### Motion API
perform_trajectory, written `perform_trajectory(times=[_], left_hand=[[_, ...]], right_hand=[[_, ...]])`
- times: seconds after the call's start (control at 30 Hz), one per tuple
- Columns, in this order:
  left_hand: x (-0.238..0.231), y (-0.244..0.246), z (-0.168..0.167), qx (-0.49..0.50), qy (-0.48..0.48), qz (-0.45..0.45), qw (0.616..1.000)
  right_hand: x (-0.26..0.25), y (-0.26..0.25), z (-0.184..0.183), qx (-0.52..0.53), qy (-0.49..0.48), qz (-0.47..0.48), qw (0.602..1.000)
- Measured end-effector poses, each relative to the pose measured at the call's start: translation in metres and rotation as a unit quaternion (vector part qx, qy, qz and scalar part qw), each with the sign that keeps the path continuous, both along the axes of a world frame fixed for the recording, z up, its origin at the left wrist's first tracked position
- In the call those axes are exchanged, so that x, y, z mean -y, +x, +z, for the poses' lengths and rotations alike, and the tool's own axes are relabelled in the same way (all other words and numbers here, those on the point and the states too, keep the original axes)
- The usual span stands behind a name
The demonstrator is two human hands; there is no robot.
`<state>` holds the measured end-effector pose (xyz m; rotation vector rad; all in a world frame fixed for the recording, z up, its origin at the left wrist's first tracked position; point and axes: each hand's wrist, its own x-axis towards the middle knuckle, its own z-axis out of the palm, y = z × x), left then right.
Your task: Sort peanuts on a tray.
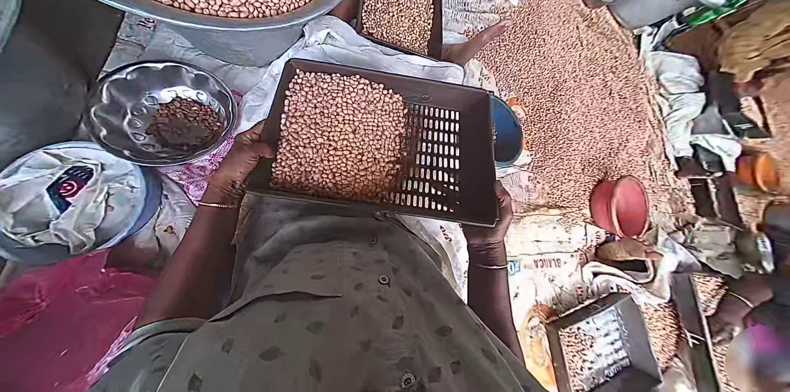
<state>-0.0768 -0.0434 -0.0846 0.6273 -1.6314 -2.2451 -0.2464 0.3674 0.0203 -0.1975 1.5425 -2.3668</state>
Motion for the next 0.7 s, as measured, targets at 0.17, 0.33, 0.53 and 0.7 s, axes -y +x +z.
perform_trajectory(times=[0.17, 0.33, 0.53, 0.7], left_hand=[[0.014, -0.001, -0.003, 0.004, 0.027, -0.021, 0.999], [-0.001, -0.005, 0.007, -0.005, -0.037, -0.011, 0.999], [-0.012, -0.003, 0.009, -0.005, -0.107, -0.039, 0.993], [-0.02, -0.004, 0.03, 0.115, -0.269, -0.057, 0.955]], right_hand=[[0.023, 0.034, 0.06, -0.066, 0.081, -0.009, 0.995], [-0.009, 0.007, -0.018, 0.036, -0.014, -0.01, 0.999], [-0.047, 0.029, -0.072, 0.068, 0.132, -0.072, 0.986], [-0.053, 0.001, -0.047, -0.046, 0.368, -0.065, 0.926]])
